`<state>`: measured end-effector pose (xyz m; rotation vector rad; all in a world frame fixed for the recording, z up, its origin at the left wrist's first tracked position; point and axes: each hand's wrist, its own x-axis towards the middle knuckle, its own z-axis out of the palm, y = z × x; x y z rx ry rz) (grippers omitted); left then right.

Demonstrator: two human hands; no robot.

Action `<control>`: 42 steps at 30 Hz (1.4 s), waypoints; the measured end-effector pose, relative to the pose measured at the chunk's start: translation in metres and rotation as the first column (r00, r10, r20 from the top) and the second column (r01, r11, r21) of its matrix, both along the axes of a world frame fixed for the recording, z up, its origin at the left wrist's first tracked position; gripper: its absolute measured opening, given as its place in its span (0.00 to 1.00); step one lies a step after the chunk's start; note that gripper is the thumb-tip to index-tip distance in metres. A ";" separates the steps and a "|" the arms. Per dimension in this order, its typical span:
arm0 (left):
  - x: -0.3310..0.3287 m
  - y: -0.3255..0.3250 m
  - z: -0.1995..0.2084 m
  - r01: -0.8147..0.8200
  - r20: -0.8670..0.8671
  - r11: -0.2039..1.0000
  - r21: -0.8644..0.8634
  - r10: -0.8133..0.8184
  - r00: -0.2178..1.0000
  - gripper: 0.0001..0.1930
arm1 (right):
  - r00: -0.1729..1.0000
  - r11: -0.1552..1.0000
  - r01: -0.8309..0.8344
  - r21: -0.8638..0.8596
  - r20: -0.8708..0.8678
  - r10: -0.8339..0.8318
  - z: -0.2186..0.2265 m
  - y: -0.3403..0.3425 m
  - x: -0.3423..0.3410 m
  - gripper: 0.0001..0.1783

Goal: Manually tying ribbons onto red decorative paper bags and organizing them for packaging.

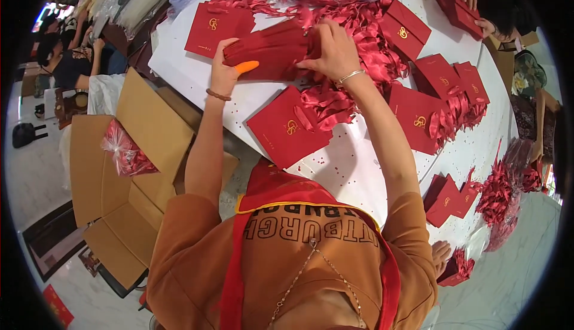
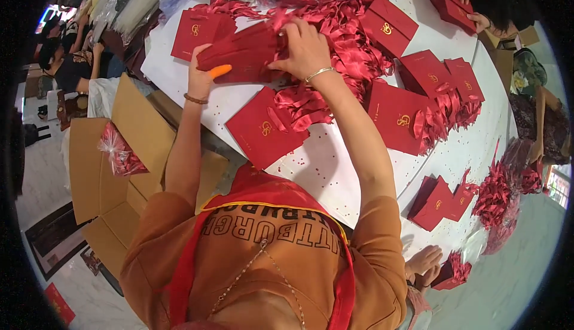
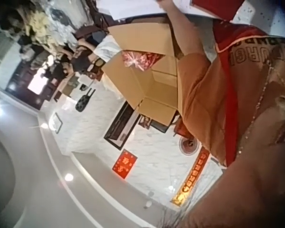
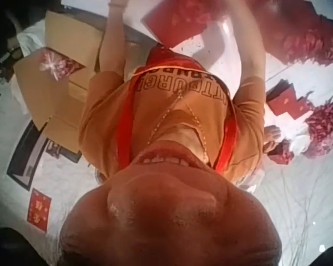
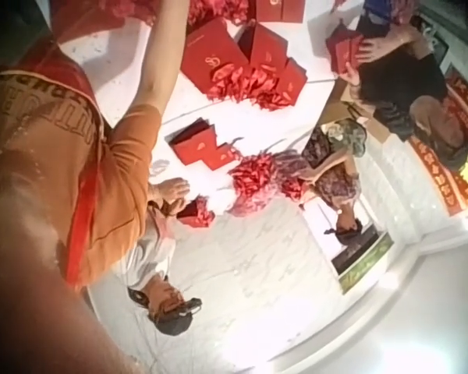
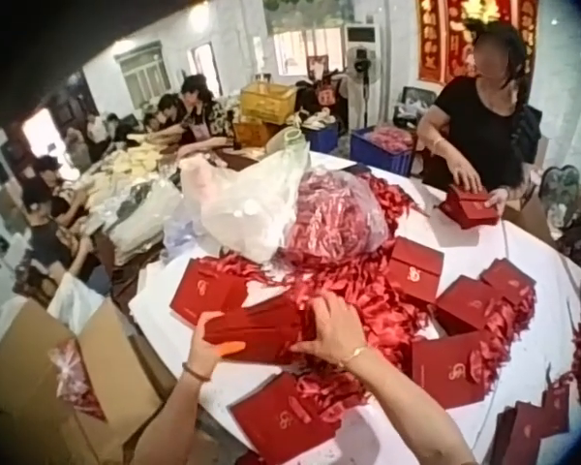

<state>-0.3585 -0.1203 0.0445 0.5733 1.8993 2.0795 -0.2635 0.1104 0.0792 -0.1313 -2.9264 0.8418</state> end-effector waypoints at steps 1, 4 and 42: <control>-0.003 -0.006 0.003 0.113 -0.019 0.991 -0.072 -0.115 0.993 0.29 | 0.909 0.995 -0.069 0.070 -0.406 0.092 0.001 0.000 0.000 0.50; -0.007 -0.022 -0.021 0.110 0.029 0.992 -0.061 -0.109 0.994 0.32 | 0.909 0.969 -0.248 0.005 -0.343 0.235 -0.020 -0.008 -0.016 0.65; 0.238 0.059 -0.052 0.749 0.060 0.661 0.034 -0.750 0.659 0.43 | 0.815 0.885 0.382 -0.266 -0.355 -0.458 -0.062 -0.057 0.335 0.54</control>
